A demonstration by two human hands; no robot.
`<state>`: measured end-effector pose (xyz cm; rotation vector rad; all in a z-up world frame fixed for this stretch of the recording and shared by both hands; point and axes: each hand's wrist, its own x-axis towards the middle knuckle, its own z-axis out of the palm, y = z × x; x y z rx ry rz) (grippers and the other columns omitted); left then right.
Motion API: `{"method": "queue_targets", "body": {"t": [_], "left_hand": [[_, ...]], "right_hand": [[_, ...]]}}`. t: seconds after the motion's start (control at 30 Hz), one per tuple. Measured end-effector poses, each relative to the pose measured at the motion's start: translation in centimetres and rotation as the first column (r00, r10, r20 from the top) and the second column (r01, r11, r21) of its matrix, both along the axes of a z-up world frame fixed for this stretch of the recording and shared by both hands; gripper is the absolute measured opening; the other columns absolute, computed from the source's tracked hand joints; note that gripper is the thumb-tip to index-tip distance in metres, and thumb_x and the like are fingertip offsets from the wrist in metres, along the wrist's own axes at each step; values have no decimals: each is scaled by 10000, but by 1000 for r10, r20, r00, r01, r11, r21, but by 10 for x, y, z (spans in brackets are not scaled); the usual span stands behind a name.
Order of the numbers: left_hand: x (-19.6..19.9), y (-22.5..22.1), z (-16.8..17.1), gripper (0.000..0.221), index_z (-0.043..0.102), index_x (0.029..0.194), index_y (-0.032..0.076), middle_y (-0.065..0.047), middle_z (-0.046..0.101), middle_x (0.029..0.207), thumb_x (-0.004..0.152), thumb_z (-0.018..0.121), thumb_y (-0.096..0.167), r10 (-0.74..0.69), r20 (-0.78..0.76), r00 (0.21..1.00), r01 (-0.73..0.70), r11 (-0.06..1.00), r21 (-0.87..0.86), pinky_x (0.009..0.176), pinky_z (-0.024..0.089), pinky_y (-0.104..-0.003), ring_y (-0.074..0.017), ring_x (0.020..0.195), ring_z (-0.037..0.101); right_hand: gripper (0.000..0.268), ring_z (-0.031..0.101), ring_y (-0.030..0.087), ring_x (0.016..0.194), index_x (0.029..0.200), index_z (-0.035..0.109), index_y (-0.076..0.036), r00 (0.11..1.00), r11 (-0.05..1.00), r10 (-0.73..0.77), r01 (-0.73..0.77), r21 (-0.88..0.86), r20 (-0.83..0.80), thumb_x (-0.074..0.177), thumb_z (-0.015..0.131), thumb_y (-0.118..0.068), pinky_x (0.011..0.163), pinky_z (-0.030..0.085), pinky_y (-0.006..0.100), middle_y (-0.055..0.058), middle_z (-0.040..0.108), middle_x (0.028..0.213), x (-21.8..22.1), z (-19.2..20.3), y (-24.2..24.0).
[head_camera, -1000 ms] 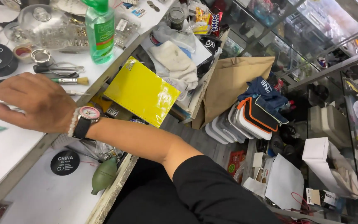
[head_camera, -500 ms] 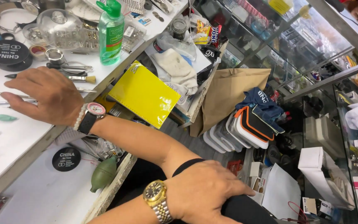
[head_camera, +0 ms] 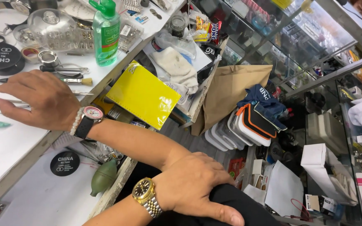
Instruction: Repairing or assembling a watch movement by placing tiny components using tweezers.
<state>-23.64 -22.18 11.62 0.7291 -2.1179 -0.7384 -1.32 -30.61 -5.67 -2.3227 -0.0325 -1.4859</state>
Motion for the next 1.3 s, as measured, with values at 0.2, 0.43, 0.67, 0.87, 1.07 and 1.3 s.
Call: {"method": "queue_targets", "body": {"t": [0.2,0.43,0.67,0.87,1.07,1.3], "left_hand": [[0,2,-3,956,728,1048,55,-135,731,864,775,205,807,8,-7,1000,-8,1000,-6,814,473,-491,-386,817,677],[1,8,-5,909,706,1143,39,-128,731,997,832,264,770,59,-144,988,-69,995,-66,845,473,-463,-350,892,686],[-4,3,-1,913,731,1078,77,-111,698,832,808,228,789,17,-54,998,-19,999,-33,816,474,-464,-344,801,675],[-7,4,-4,890,727,1054,57,-103,710,846,810,270,780,46,-69,997,-49,998,-35,793,474,-464,-344,799,680],[-5,4,-6,859,719,1036,61,-98,721,882,819,287,771,51,-90,995,-55,997,-44,797,474,-457,-336,805,684],[57,39,-35,573,652,1023,107,-75,675,982,946,483,649,156,-345,926,-158,987,23,820,507,-403,-264,913,680]], "right_hand": [[246,742,247,939,1138,665,-188,1000,1000,-10,10,2,4,977,694,-372,894,627,420,35,727,1076,0,-1,2],[222,735,240,924,1135,669,-200,1000,1000,-9,9,-6,21,983,696,-359,895,613,408,20,725,1080,-1,-3,1],[230,739,239,931,1148,656,-204,1000,1000,4,-4,8,28,988,685,-366,889,627,410,19,722,1087,4,-11,-3],[240,754,239,937,1140,668,-202,1000,1000,-7,7,18,24,978,692,-377,890,635,411,16,733,1095,5,-13,-2],[240,756,243,967,1154,670,-214,1000,999,-5,4,43,29,994,675,-394,914,632,420,14,733,1117,7,-18,-3],[171,717,98,1030,1142,652,-311,945,916,326,-309,257,-27,977,696,-311,995,664,289,-94,708,1076,-25,27,29]]}}
